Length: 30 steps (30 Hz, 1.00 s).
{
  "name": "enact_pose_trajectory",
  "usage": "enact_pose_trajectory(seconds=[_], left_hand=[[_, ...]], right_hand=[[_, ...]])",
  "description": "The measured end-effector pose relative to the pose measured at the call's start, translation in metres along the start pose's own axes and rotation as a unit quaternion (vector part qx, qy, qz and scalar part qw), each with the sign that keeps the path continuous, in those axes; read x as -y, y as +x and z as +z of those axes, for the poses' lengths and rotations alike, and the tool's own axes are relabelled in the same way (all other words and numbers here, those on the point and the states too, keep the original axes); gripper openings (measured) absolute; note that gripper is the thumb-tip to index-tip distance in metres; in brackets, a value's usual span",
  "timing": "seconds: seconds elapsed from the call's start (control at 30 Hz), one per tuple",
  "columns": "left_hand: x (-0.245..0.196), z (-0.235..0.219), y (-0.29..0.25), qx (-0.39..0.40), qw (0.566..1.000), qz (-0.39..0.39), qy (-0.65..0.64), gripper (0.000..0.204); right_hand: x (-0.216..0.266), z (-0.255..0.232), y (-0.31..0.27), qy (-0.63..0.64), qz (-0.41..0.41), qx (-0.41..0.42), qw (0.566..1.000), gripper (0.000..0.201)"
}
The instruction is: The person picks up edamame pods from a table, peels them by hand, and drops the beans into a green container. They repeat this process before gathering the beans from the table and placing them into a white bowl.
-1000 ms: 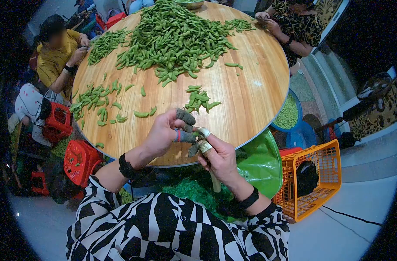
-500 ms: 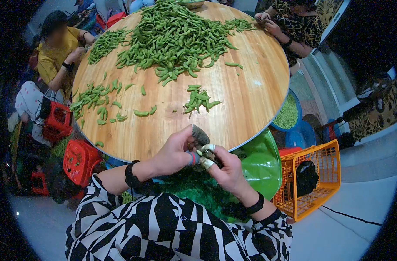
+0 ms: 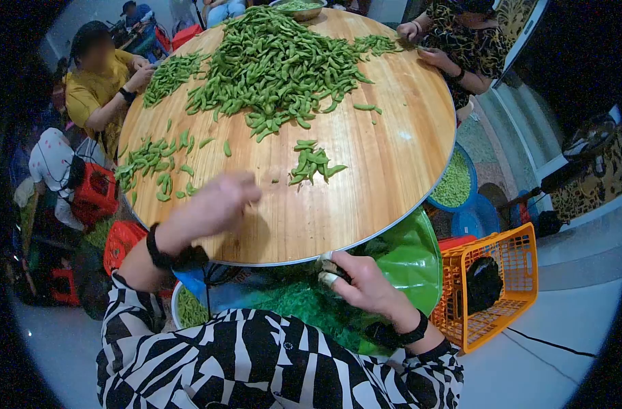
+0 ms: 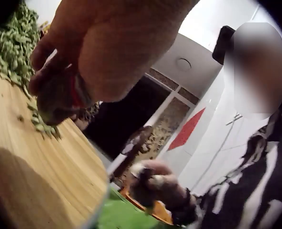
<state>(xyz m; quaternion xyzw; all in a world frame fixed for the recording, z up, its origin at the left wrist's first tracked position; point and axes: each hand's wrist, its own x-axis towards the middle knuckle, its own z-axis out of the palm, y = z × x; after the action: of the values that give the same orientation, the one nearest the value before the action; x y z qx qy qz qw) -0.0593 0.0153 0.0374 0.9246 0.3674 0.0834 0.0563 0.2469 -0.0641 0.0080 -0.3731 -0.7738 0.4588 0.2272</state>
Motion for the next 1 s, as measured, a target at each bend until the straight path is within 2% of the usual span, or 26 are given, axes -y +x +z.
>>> enact_pose_trajectory(seconds=[0.03, 0.1, 0.17, 0.2, 0.23, 0.27, 0.33, 0.37, 0.4, 0.43, 0.47, 0.53, 0.57, 0.63, 0.67, 0.73, 0.77, 0.87, 0.93, 1.0], left_hand=[[0.018, 0.003, 0.008, -0.029, 0.995, -0.030, 0.087, 0.020], [0.039, 0.013, 0.024, -0.061, 0.989, -0.052, 0.122, 0.020], [0.039, 0.019, 0.043, -0.095, 0.981, -0.076, 0.152, 0.021], [0.027, 0.024, 0.060, -0.098, 0.986, -0.131, 0.021, 0.022], [0.018, 0.028, 0.074, -0.099, 0.972, -0.185, -0.109, 0.023], [0.013, 0.035, 0.085, -0.101, 0.971, -0.186, -0.110, 0.023], [0.009, 0.051, 0.101, -0.096, 0.957, -0.252, -0.106, 0.026], [0.012, 0.058, 0.104, -0.098, 0.957, -0.251, -0.107, 0.026], [0.012, 0.061, 0.107, -0.123, 0.948, -0.260, -0.135, 0.027], [0.014, 0.065, 0.109, -0.147, 0.938, -0.269, -0.162, 0.028], [0.016, 0.068, 0.109, -0.147, 0.938, -0.268, -0.163, 0.028], [0.013, 0.060, 0.104, -0.224, 0.917, -0.248, -0.217, 0.022], [0.010, 0.056, 0.100, -0.222, 0.918, -0.248, -0.217, 0.022], [-0.004, 0.042, 0.089, -0.163, 0.844, -0.201, -0.470, 0.023], [-0.011, 0.043, 0.084, -0.162, 0.844, -0.200, -0.470, 0.023], [-0.029, 0.045, 0.073, -0.135, 0.709, -0.168, -0.671, 0.026], [-0.038, 0.042, 0.068, -0.120, 0.689, -0.175, -0.693, 0.029], [-0.052, 0.046, 0.059, -0.113, 0.690, -0.149, -0.699, 0.032], [-0.058, 0.042, 0.056, -0.114, 0.685, -0.150, -0.704, 0.034], [-0.059, 0.044, 0.055, -0.123, 0.663, -0.166, -0.720, 0.034]], right_hand=[[0.000, 0.000, 0.000, 0.001, -0.002, -0.002, 1.000, 0.022], [0.001, 0.001, 0.002, 0.038, 0.010, -0.019, 0.999, 0.022], [0.003, 0.004, 0.004, 0.051, 0.008, -0.029, 0.998, 0.022], [0.005, 0.006, 0.005, 0.068, 0.008, -0.035, 0.997, 0.022], [0.008, 0.007, 0.007, 0.067, 0.008, -0.034, 0.997, 0.022], [0.012, 0.007, 0.009, 0.099, 0.023, -0.044, 0.994, 0.025], [0.016, 0.006, 0.010, 0.127, 0.037, -0.054, 0.990, 0.028], [0.016, 0.005, 0.011, 0.190, 0.062, -0.055, 0.978, 0.030], [0.017, 0.004, 0.011, 0.251, 0.087, -0.055, 0.962, 0.032], [0.014, 0.005, 0.011, 0.266, 0.075, -0.073, 0.958, 0.034], [0.013, 0.005, 0.012, 0.266, 0.075, -0.074, 0.958, 0.034], [0.010, 0.005, 0.014, 0.321, 0.109, -0.124, 0.933, 0.035], [0.004, 0.006, 0.017, 0.351, 0.102, -0.145, 0.919, 0.036], [0.005, 0.003, 0.023, 0.364, 0.101, -0.164, 0.911, 0.036], [0.006, 0.002, 0.027, 0.375, 0.097, -0.182, 0.904, 0.037], [0.005, 0.004, 0.032, 0.395, 0.085, -0.183, 0.896, 0.037], [0.007, 0.006, 0.035, 0.421, 0.083, -0.182, 0.885, 0.038], [0.006, 0.013, 0.036, 0.448, 0.088, -0.178, 0.872, 0.040], [0.013, 0.013, 0.036, 0.466, 0.078, -0.143, 0.870, 0.042], [0.011, 0.015, 0.036, 0.469, 0.074, -0.140, 0.869, 0.043]])
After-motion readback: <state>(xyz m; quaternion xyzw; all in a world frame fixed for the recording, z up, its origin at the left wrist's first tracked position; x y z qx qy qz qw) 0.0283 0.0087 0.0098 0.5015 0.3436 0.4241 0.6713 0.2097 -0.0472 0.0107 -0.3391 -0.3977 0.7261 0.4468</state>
